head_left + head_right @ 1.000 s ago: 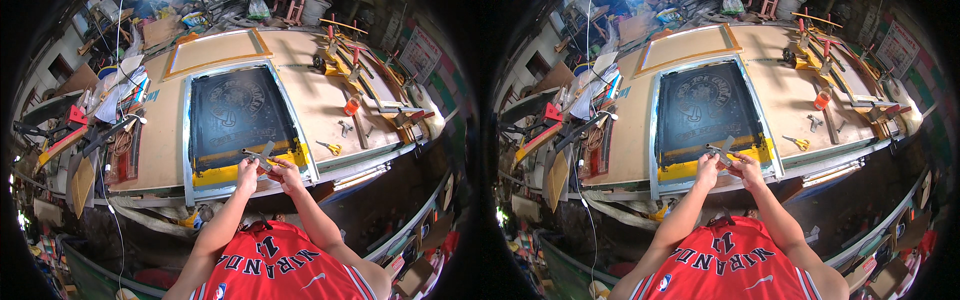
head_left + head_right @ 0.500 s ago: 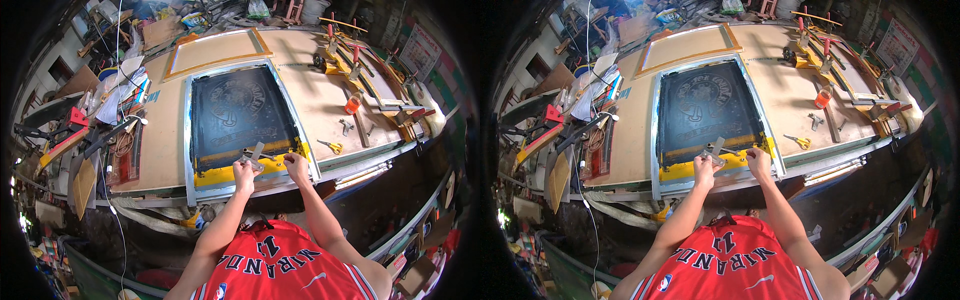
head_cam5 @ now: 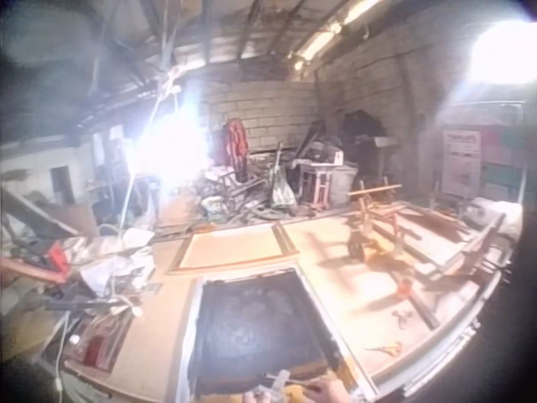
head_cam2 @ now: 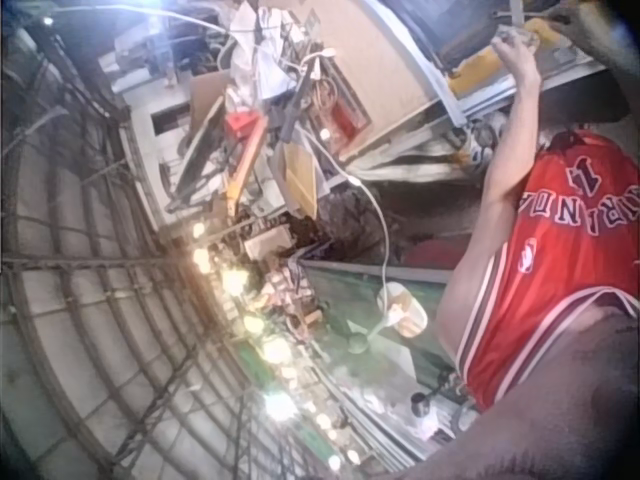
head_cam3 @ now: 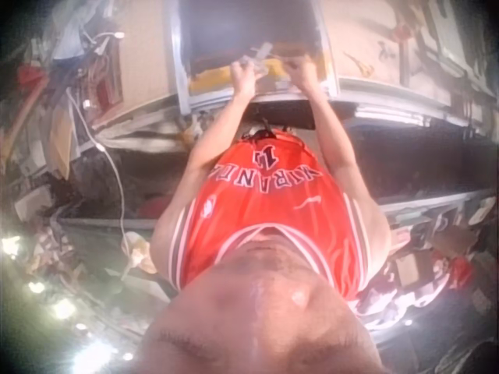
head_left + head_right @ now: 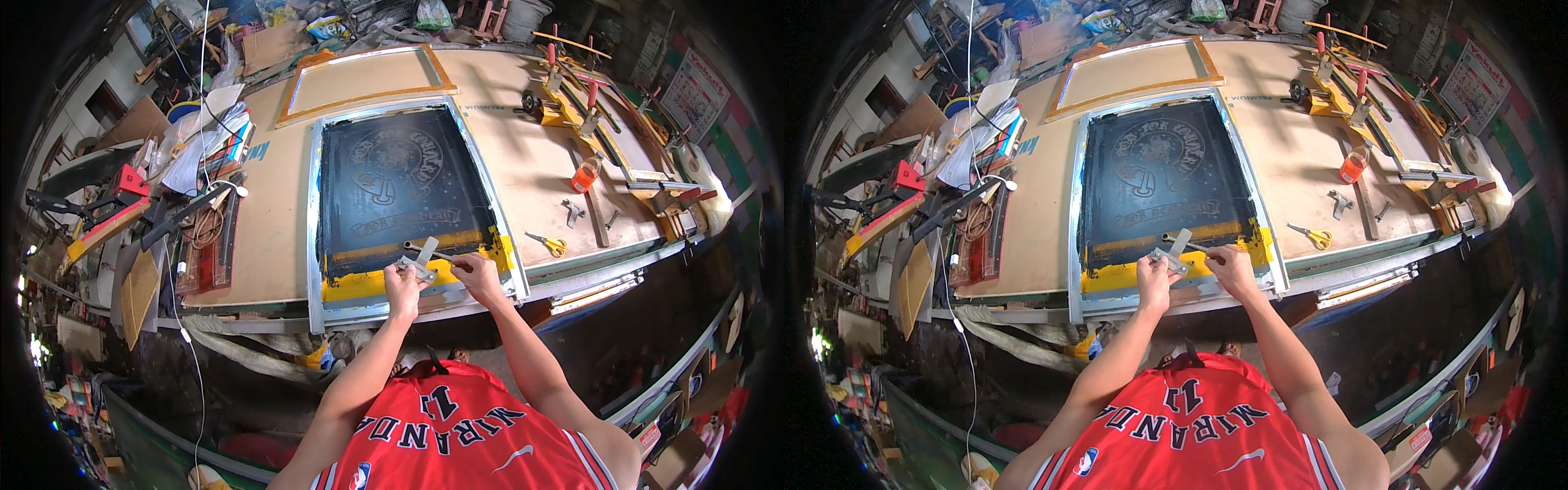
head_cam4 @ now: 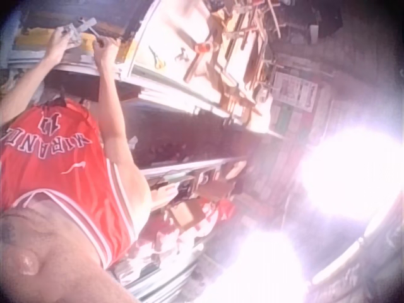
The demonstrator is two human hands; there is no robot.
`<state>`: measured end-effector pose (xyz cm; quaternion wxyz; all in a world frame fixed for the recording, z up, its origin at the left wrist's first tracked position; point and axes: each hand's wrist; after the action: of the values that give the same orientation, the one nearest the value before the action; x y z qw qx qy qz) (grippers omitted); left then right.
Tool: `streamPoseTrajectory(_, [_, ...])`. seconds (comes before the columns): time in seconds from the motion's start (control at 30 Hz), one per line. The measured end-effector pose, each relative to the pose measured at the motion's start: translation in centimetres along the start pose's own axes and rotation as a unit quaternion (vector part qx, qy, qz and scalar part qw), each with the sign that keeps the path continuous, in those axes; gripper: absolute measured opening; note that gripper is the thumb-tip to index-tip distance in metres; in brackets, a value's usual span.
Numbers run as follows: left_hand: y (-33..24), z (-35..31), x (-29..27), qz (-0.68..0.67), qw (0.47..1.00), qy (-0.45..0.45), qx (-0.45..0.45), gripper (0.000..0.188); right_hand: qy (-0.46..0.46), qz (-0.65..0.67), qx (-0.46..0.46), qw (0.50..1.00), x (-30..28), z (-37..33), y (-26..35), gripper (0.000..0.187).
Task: The person assembles a screen printing frame by attaching metal clamps to its edges. They use a wrench to tighten the clamps, flip the frame to access different sides, and secure the frame to the printing table.
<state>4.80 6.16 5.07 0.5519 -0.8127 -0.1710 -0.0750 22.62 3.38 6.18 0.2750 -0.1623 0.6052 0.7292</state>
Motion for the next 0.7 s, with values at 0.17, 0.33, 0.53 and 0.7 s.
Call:
streamPoseTrajectory(0.17, [2.1,1.7,-0.2,0.118,0.985,-0.026,0.127,0.023,0.037,0.082,-0.059,0.994,-0.2,-0.6,4.1,0.019])
streamPoseTrajectory(0.33, [2.0,1.7,0.4,0.222,0.955,-0.048,0.192,0.027,0.033,0.067,-0.081,0.994,0.0,-0.5,3.9,0.019])
streamPoseTrajectory(0.53, [-0.9,-0.6,1.6,0.299,0.928,-0.05,0.218,0.028,0.026,0.038,-0.126,0.991,0.0,-0.4,3.8,0.019])
streamPoseTrajectory(0.7, [-1.1,-0.4,1.4,0.32,0.915,-0.049,0.239,0.027,0.028,0.034,-0.128,0.991,0.4,-0.2,3.7,0.018])
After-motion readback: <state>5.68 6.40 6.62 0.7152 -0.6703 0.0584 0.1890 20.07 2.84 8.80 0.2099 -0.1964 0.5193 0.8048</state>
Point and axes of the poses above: each hand's wrist, its own z-axis towards the middle knuckle, its own x-axis out of the palm, y = z × x, and after that the axes turned 2 degrees about -x, right-handed
